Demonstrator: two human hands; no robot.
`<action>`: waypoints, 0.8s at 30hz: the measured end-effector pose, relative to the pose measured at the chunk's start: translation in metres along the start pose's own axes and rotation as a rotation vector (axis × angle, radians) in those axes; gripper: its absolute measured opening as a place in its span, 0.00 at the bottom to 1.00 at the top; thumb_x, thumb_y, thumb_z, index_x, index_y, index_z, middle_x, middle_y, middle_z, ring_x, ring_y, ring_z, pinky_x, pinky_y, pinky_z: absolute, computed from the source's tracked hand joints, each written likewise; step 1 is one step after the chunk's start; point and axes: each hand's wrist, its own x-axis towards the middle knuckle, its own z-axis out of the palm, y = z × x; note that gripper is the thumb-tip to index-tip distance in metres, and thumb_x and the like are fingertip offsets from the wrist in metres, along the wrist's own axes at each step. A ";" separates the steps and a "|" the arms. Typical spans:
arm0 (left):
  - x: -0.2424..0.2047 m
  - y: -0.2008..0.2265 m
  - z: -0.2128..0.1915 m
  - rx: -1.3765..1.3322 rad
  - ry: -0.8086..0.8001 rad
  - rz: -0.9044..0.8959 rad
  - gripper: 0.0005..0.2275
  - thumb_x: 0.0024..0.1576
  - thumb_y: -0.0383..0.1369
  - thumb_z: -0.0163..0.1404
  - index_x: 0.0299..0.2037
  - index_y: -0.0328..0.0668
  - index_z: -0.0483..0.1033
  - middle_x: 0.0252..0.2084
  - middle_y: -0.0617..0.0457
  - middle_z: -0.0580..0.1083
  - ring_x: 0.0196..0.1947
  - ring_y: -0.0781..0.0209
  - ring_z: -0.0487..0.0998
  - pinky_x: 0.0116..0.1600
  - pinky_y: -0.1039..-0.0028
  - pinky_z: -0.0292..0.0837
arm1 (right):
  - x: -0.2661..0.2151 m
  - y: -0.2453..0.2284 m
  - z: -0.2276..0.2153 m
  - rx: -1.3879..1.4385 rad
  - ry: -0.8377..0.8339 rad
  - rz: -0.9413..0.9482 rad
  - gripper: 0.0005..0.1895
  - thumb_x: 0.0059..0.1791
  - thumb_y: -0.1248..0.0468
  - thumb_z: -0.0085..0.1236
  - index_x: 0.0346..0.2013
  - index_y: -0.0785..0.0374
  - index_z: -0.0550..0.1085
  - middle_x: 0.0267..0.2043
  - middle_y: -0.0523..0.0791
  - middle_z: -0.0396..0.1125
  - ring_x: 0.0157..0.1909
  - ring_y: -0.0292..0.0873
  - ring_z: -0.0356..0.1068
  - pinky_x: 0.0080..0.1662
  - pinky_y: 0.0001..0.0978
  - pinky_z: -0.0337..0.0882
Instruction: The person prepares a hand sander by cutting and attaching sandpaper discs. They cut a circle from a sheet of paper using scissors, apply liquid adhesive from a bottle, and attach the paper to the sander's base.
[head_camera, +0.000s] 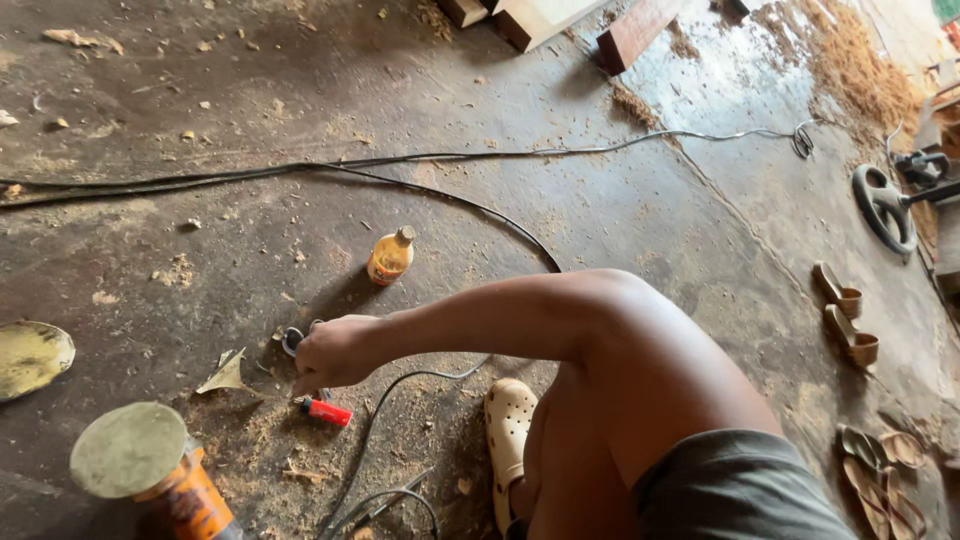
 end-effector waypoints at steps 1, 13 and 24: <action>0.005 0.010 -0.001 -0.031 0.017 -0.006 0.25 0.49 0.48 0.59 0.46 0.31 0.80 0.43 0.36 0.80 0.45 0.44 0.83 0.51 0.61 0.78 | 0.006 0.000 -0.002 -0.006 0.010 -0.038 0.22 0.53 0.42 0.47 0.36 0.56 0.77 0.34 0.48 0.75 0.39 0.51 0.76 0.43 0.48 0.74; -0.078 -0.041 -0.071 -0.835 0.125 0.085 0.17 0.58 0.36 0.54 0.53 0.34 0.76 0.46 0.44 0.80 0.43 0.56 0.83 0.48 0.70 0.79 | 0.179 0.091 0.063 -0.213 0.188 -0.807 0.18 0.40 0.54 0.62 0.43 0.56 0.79 0.42 0.46 0.76 0.43 0.45 0.76 0.42 0.42 0.75; -0.092 -0.056 -0.045 -1.199 0.201 0.108 0.11 0.60 0.31 0.51 0.49 0.33 0.76 0.39 0.48 0.79 0.36 0.64 0.79 0.41 0.75 0.75 | 0.244 -0.099 -0.019 1.262 0.268 0.348 0.08 0.51 0.66 0.58 0.34 0.68 0.80 0.25 0.47 0.74 0.22 0.40 0.69 0.24 0.30 0.70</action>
